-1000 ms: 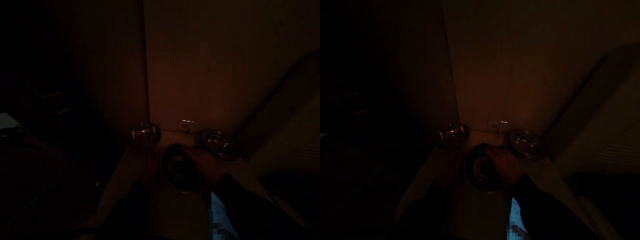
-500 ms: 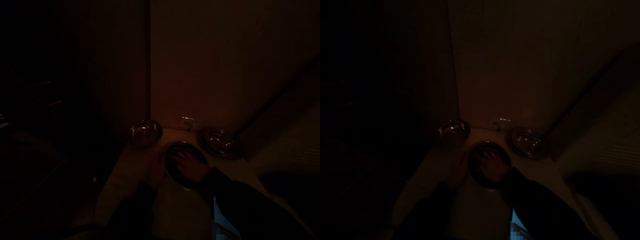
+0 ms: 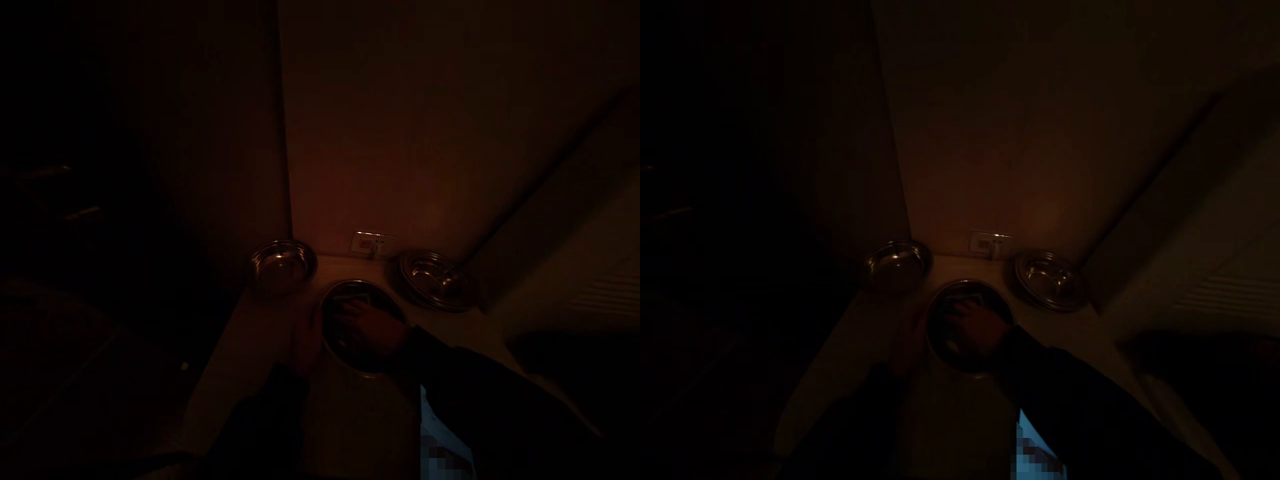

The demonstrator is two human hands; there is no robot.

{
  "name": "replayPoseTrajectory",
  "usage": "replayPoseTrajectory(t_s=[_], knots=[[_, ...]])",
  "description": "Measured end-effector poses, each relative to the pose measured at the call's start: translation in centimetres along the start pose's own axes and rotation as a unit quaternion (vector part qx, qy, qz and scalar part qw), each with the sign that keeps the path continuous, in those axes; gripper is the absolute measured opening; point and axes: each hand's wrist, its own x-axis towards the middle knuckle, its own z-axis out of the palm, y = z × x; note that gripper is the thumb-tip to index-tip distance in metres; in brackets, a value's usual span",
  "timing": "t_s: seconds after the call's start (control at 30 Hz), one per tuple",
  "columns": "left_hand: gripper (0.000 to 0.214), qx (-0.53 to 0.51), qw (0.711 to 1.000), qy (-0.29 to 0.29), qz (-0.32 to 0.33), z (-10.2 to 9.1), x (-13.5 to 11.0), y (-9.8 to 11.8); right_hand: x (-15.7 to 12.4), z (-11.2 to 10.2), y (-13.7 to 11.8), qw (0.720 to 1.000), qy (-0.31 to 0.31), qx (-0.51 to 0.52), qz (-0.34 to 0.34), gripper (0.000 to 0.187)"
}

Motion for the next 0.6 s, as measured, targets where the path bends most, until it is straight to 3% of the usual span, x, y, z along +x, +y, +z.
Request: replayPoseTrajectory(t_s=[0.2,0.37,0.47,0.6], knots=[[0.033,0.005,1.0,0.014,-0.005,0.1,0.2,0.2,0.4,0.3,0.6,0.994,0.038,-0.013,0.099,0.04],[0.033,-0.019,0.999,0.019,-0.018,0.2,0.4,-0.2,2.2,-0.2,-2.1,0.975,0.062,0.169,0.133,0.042],[0.033,-0.011,0.999,0.042,-0.008,0.1,0.3,-0.2,1.4,-1.0,-3.5,0.959,0.03,0.269,0.086,0.044],[0.036,-0.004,0.998,0.05,-0.028,-0.3,-0.1,0.2,-0.9,-1.9,-4.2,0.954,-0.038,0.298,-0.028,0.044]])
